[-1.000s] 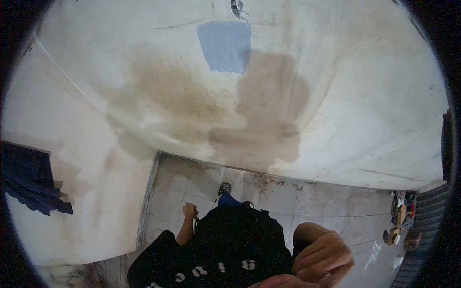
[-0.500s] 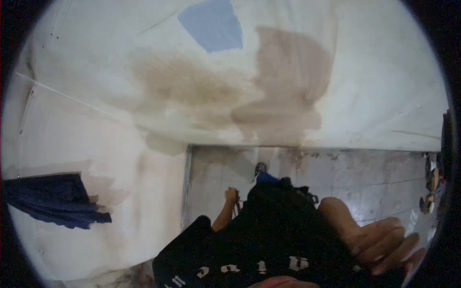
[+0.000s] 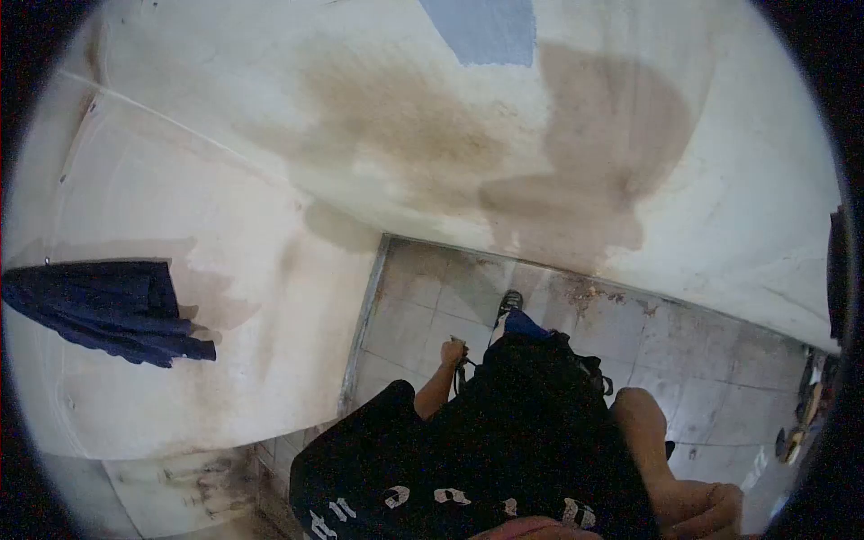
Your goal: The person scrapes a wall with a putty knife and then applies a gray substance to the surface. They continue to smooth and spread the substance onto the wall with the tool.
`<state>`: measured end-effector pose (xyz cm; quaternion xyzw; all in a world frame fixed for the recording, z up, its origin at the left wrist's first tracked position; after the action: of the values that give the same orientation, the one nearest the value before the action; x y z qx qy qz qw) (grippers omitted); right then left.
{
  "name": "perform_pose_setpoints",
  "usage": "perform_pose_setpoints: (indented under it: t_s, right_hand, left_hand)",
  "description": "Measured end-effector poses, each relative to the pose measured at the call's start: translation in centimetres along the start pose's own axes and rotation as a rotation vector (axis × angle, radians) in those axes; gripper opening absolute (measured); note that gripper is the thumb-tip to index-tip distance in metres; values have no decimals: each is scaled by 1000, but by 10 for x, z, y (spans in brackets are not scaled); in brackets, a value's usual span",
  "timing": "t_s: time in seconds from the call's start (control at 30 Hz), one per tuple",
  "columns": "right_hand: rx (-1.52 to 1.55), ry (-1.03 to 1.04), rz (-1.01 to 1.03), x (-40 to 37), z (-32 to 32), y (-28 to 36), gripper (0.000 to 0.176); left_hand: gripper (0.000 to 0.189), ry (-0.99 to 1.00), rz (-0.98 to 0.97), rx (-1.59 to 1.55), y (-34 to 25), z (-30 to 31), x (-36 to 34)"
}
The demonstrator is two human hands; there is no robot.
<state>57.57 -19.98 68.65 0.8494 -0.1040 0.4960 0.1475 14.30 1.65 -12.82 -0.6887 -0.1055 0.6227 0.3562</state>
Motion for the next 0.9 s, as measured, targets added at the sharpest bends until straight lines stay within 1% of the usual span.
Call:
perform_pose_setpoints:
  t_s: [0.07, 0.13, 0.2, 0.23, 0.27, 0.3, 0.37, 0.43, 0.47, 0.53, 0.57, 0.63, 0.67, 0.7, 0.73, 0.77, 0.8, 0.83, 0.87, 0.9]
  right_hand:
    - [10, 58, -89, -4, -2, 3, 17]
    - [12, 94, -128, -9, -25, 12, 15]
    - [16, 103, -112, -12, -27, 14, 14]
    - [18, 115, -105, -13, -28, 16, 13]
    - [28, 140, -100, -13, -26, 17, 11]
    - [26, 135, -90, -14, -26, 19, 11]
    - [4, 97, -67, -15, -29, 22, 11]
    - [25, 120, -47, -13, -30, 22, 13]
    - [65, 177, -44, -11, -30, 21, 14]
    - [71, 193, -27, -9, -31, 23, 16]
    - [39, 154, -14, -10, -32, 24, 17]
    - [61, 155, -9, -10, -32, 23, 19]
    - [116, 190, -22, -10, -23, 14, 19]
    - [128, 185, -1, -12, -24, 16, 19]
    - [139, 180, 20, -13, -24, 17, 20]
    - [109, 130, 68, -19, -26, 22, 20]
    - [134, 135, 81, -24, -27, 23, 20]
    - [159, 140, 94, -29, -27, 24, 21]
    - [238, 204, 69, -32, -26, 24, 21]
    - [367, 341, -23, -37, -29, 12, 20]
  left_hand:
    - [27, -122, -6, -105, -35, -15, -36]
    - [26, 21, -264, 682, -84, -27, -51]
    - [26, 101, -221, 578, -82, -33, -51]
    - [25, 151, -49, 79, -46, -24, -25]
    - [25, 101, 118, -424, -11, -15, -4]
    - [25, 46, 110, -432, -12, -16, -3]
    - [25, -41, 97, -301, -19, -17, -15]
    - [26, -71, 109, -276, -22, -18, -21]
    - [26, -79, 114, -256, -22, -18, -24]
    - [23, -73, 86, -195, -23, -18, -24]
    - [22, -66, 68, -149, -22, -17, -23]
    - [19, -54, 33, 14, -22, -16, -20]
    - [18, -38, -4, 188, -23, -15, -12]
    - [17, -12, -63, 445, -28, -18, -6]
    - [15, 15, -168, 816, -37, -23, -1]
    - [14, 22, -239, 1114, -41, -28, 3]
    - [16, -97, -528, 1138, -92, -41, -38]
    - [17, -136, -417, 793, -105, -27, -40]
    - [19, -165, -302, 446, -110, -18, -36]
    - [21, -183, -183, 99, -116, -14, -31]
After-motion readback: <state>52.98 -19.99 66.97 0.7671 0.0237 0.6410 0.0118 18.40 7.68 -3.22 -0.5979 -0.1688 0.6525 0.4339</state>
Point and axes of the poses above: each hand's wrist, its own x-axis towards the middle knuckle, its own z-axis out of the back of the hand, y = z × x, the point moved 10 cm from there along x, towards the middle knuckle, and after that the axes turned 6 degrees about y, right-handed, at the moved point
